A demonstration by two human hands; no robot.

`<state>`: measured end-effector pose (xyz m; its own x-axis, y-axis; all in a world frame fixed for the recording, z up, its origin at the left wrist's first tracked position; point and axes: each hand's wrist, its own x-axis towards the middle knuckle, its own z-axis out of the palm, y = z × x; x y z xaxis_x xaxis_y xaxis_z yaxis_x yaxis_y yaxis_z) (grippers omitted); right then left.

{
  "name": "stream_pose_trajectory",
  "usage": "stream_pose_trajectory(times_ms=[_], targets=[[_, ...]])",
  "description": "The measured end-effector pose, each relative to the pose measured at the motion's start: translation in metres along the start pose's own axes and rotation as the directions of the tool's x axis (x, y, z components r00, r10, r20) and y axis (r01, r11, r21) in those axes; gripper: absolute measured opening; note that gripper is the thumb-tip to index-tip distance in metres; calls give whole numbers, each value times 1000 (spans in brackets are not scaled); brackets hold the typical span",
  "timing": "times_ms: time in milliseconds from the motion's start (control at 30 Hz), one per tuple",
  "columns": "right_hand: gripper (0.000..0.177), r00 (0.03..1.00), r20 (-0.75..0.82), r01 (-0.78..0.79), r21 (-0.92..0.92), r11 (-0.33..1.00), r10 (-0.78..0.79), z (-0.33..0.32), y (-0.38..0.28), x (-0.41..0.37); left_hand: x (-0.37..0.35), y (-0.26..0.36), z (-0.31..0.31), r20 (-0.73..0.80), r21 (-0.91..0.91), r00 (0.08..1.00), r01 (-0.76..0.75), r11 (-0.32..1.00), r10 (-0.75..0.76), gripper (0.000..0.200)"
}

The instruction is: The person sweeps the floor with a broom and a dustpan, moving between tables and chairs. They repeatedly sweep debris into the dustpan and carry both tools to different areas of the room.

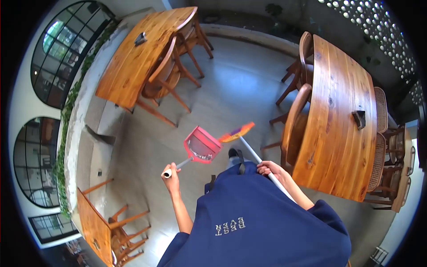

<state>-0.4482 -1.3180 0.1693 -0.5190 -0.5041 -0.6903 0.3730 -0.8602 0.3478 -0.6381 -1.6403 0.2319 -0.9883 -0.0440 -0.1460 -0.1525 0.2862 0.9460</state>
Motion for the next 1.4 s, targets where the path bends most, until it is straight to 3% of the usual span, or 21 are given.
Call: stream_pose_trajectory(times_ms=[100, 233, 333, 367, 433, 500, 533, 567, 600, 667, 767, 833, 933, 1033, 1100, 1133, 1167, 1233, 1300, 1367, 1400], targets=[[27, 997, 51, 48, 61, 997, -51, 22, -29, 22, 48, 21, 18, -13, 2, 999, 47, 999, -47, 32], [28, 977, 17, 212, 89, 973, -214, 65, -67, 24, 119, 38, 58, 108, 34, 994, -32, 999, 28, 32], [34, 988, 40, 129, 296, 946, -147, 85, -94, 24, 174, 44, 95, 212, 16, 977, -43, 999, 39, 30], [34, 986, 95, 101, 306, 947, -136, 83, -104, 32, 193, 48, 108, 232, 18, 972, -48, 999, 43, 30], [31, 974, -33, 228, 188, 955, -226, 106, -117, 47, 234, 55, 135, 304, 38, 952, -54, 998, 40, 29], [26, 987, -18, 161, 176, 971, -161, 110, -142, 70, 276, 63, 165, 351, 60, 934, -89, 994, 62, 31], [27, 993, 56, 82, 321, 943, -105, 115, -154, 81, 298, 63, 176, 399, 57, 914, -113, 992, 81, 31], [29, 982, 78, 135, 361, 923, -174, 122, -164, 90, 322, 63, 190, 447, 47, 889, -134, 990, 100, 32], [31, 992, 34, 93, 429, 899, -119, 142, -178, 89, 344, 69, 202, 495, 170, 860, -240, 956, 128, 32], [30, 970, -70, 245, 283, 927, -234, 169, -198, 93, 380, 85, 233, 543, 93, 832, -196, 976, 115, 33], [31, 965, -178, 253, 434, 865, -193, 200, -214, 83, 443, 95, 281, 628, 76, 755, -297, 952, 185, 35], [31, 982, -103, 187, 469, 863, -157, 200, -220, 89, 473, 114, 308, 677, 62, 716, -286, 956, 170, 34], [29, 904, -317, 340, 127, 932, -287, 221, -244, 92, 508, 140, 355, 713, -1, 682, -230, 973, 162, 33], [26, 863, -392, 347, 1, 938, -319, 241, -296, 94, 540, 146, 400, 719, 28, 676, -263, 964, 164, 33], [29, 706, -534, 375, -275, 885, -465, 257, -338, 88, 555, 149, 431, 712, 56, 677, -315, 947, 183, 32], [26, 667, -542, 376, -347, 859, -511, 259, -365, 83, 561, 154, 446, 704, 75, 677, -370, 926, 214, 32], [25, 615, -542, 357, -457, 815, -573, 262, -393, 78, 567, 161, 460, 698, 148, 708, -292, 945, 109, 33], [19, 510, -508, 287, -660, 694, -694, 260, -459, 67, 577, 169, 491, 663, 120, 734, -301, 946, 149, 32], [22, 368, -483, 83, -834, 545, -795, 257, -525, 63, 597, 168, 520, 622, 139, 778, -214, 967, 83, 32], [27, 281, -443, 142, -858, 494, -851, 284, -579, 44, 615, 174, 548, 569, 165, 822, -145, 976, 26, 32], [30, 314, -483, 192, -811, 553, -817, 287, -601, 40, 626, 177, 563, 575, 178, 817, -155, 972, 24, 32]])
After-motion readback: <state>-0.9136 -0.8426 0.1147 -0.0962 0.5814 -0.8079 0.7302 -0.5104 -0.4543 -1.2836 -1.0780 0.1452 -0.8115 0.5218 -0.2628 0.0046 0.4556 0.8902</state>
